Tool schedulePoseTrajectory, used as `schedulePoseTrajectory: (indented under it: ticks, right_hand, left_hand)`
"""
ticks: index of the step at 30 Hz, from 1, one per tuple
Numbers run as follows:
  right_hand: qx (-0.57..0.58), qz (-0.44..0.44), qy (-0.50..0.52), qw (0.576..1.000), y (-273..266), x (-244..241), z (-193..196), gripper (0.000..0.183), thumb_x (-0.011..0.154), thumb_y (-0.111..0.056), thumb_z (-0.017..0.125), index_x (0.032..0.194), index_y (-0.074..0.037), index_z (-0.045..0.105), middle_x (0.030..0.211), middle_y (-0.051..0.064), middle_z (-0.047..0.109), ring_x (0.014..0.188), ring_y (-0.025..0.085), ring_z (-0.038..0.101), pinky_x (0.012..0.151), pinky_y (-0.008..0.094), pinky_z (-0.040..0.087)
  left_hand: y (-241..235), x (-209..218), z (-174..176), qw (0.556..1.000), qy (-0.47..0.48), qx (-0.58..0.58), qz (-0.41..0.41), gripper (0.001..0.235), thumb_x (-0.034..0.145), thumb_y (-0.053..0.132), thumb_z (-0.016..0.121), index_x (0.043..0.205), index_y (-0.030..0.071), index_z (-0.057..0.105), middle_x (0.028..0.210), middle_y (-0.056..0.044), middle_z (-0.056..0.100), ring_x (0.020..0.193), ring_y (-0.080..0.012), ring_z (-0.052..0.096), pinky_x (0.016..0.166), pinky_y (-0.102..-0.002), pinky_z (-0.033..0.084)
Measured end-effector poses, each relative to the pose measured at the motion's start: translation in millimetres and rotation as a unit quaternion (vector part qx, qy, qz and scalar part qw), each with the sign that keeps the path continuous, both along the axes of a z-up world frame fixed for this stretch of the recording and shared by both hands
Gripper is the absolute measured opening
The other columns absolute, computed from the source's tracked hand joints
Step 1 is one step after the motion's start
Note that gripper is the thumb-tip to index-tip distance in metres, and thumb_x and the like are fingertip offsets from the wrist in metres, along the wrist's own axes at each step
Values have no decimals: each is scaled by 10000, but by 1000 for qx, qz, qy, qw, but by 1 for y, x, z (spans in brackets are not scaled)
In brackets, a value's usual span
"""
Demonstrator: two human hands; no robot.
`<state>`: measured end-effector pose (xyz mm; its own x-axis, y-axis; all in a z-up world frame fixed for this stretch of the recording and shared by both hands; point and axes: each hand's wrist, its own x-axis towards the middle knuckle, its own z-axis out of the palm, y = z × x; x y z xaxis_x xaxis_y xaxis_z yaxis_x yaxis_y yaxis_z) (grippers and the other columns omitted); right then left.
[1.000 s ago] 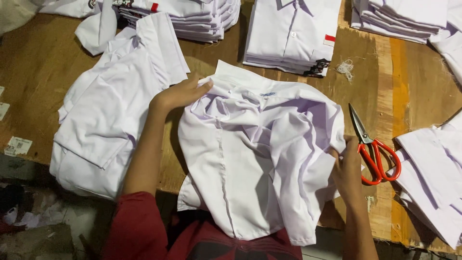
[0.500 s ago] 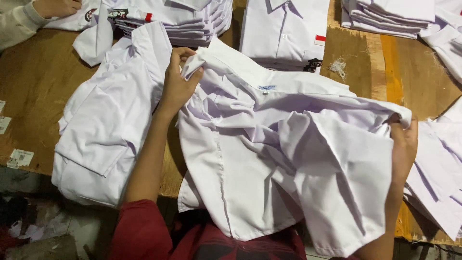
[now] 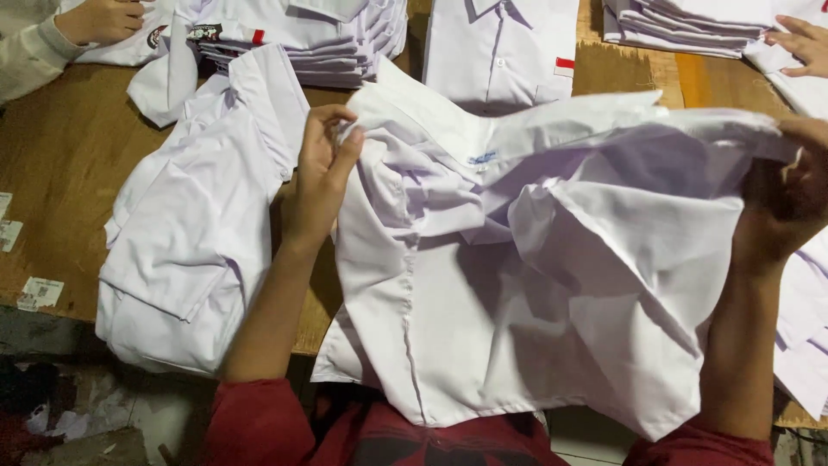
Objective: The person uses red-handled scissors to trim loose threads and excess fabric from the collars and seams of white shirts. They handle the shirts by hand, pulling threads and cutting them while working on a wooden table surrounded by stacks of similar garments.
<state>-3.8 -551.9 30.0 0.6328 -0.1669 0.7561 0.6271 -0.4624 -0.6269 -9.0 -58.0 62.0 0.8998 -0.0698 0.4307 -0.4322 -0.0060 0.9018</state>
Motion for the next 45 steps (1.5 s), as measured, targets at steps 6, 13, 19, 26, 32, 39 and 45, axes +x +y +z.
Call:
schedulePoseTrajectory:
  ticks: [6,13,19,26,32,39,45]
  right_hand:
    - [-214,5,-92,972,49,27,38,469,887,191,474,1325,208,643,1269,390,663,1168,490,653,743,454,478]
    - [-399,257,281,834,165,-43,5,483,933,-92,611,1395,-10,496,1091,321,688,975,547,656,789,629,524]
    - [-526,165,118,826,196,-87,-54,422,977,-263,589,1369,-110,556,1276,97,658,1103,263,614,799,421,454]
    - [-538,51,52,840,189,-130,-66,505,950,-457,561,1376,-185,571,1375,68,597,1294,257,516,1067,635,251]
    - [-520,150,31,840,192,-192,-90,282,911,-382,622,1137,-221,667,1364,98,582,1303,326,521,1046,732,297]
    - [-453,181,12,873,112,-180,-92,102,976,-180,579,950,-195,677,921,-8,666,933,188,648,1029,540,396]
    - [-448,35,96,888,17,-172,-5,320,890,17,718,1205,-8,669,1222,157,688,1141,390,606,1093,529,432]
  left_hand:
    - [-44,-50,-5,984,-19,-44,172,50,1032,94,542,1063,120,513,1036,3,493,939,-108,498,897,-234,417]
    - [-43,-46,-35,938,20,304,-168,367,1051,231,505,1400,125,540,1446,-228,363,1210,-532,544,1045,-623,440]
    - [-80,-35,13,854,-48,461,-235,885,796,-49,578,1576,297,345,1358,-176,345,946,-613,662,888,-670,579]
    - [-107,9,-46,865,-168,427,-202,265,776,35,656,1034,92,632,1272,-192,483,818,-564,698,707,-609,608]
    - [-79,51,-61,900,-199,386,44,186,756,148,692,753,146,506,1092,29,546,719,-331,735,648,-442,616]
    - [-44,41,-34,904,-216,353,104,190,687,65,687,700,83,498,1003,-49,564,791,-390,718,652,-453,591]
    - [-4,-2,20,883,-205,397,143,145,720,-71,569,670,5,455,949,-110,507,625,-231,444,522,-373,344]
